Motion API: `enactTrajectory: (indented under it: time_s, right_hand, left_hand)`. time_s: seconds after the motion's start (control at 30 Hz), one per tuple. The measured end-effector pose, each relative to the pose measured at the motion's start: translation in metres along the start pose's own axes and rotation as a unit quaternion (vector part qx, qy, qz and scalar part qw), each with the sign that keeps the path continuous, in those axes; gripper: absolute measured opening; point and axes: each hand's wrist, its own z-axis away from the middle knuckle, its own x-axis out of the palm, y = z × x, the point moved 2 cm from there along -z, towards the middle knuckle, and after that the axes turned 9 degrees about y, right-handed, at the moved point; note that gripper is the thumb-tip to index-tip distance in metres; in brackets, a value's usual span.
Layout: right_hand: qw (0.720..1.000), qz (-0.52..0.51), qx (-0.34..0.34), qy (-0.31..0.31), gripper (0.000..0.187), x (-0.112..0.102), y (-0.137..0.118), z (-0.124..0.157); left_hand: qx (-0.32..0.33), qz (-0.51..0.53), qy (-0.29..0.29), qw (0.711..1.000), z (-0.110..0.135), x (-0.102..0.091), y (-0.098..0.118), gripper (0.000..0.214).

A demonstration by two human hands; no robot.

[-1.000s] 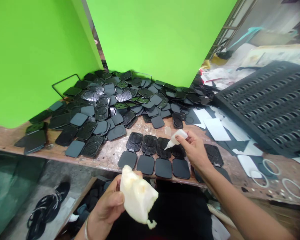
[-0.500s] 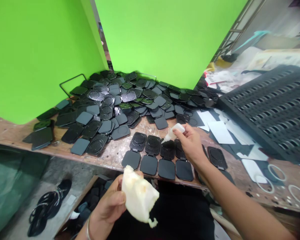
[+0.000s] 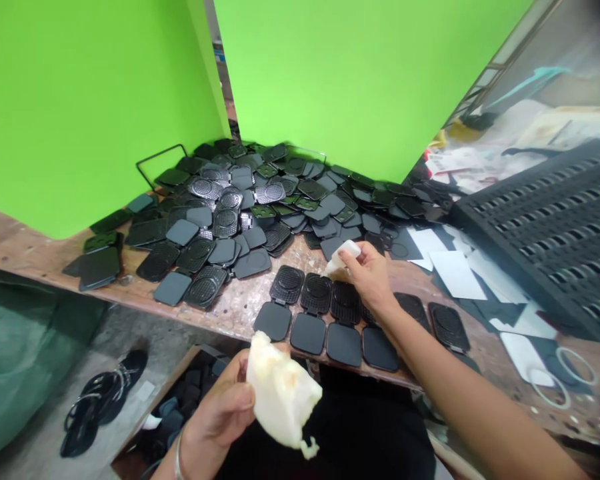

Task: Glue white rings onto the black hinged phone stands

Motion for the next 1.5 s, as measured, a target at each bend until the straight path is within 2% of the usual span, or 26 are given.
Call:
enactTrajectory:
  time_s: [0.13,0.27,0.37,0.53,0.8,0.97,1.2,1.5]
  right_hand:
    - [1.0,-0.003,-0.006,0.0,0.033,-0.003,-0.009,0.008]
    - [0.999,-0.007,0.009,-0.033,0.033,-0.006,-0.016,0.026]
    - [0.998,0.005,0.015,-0.057,0.033,-0.005,-0.016,0.038]
    - [0.999,0.008,0.015,-0.046,0.032,-0.004,-0.011,0.043]
    - [0.999,-0.005,0.022,-0.042,0.035,0.001,-0.013,0.033]
    - [0.998,-0.045,0.03,-0.034,0.039,0.023,-0.012,0.015]
    - [0.999,-0.048,0.013,-0.022,0.035,0.051,-0.001,-0.002]
    - [0.999,-0.027,0.002,-0.043,0.031,0.057,0.001,-0.001]
  left_hand:
    - [0.0,-0.001,0.01,1.0,0.0,0.0,0.002,0.056]
    - [-0.005,-0.006,0.008,1.0,0.0,0.002,0.004,0.057]
    - [-0.005,-0.018,0.009,1.0,0.0,0.005,0.006,0.057]
    - [-0.005,-0.011,-0.009,1.0,-0.001,0.01,0.006,0.052]
    - [0.011,-0.006,-0.042,0.999,-0.003,0.008,0.006,0.048]
    - [0.011,-0.001,-0.058,0.998,-0.002,0.004,0.006,0.05]
    - [0.023,0.01,-0.054,0.998,0.001,-0.003,0.009,0.051]
    - [0.04,0.015,-0.055,0.998,0.002,-0.01,0.01,0.052]
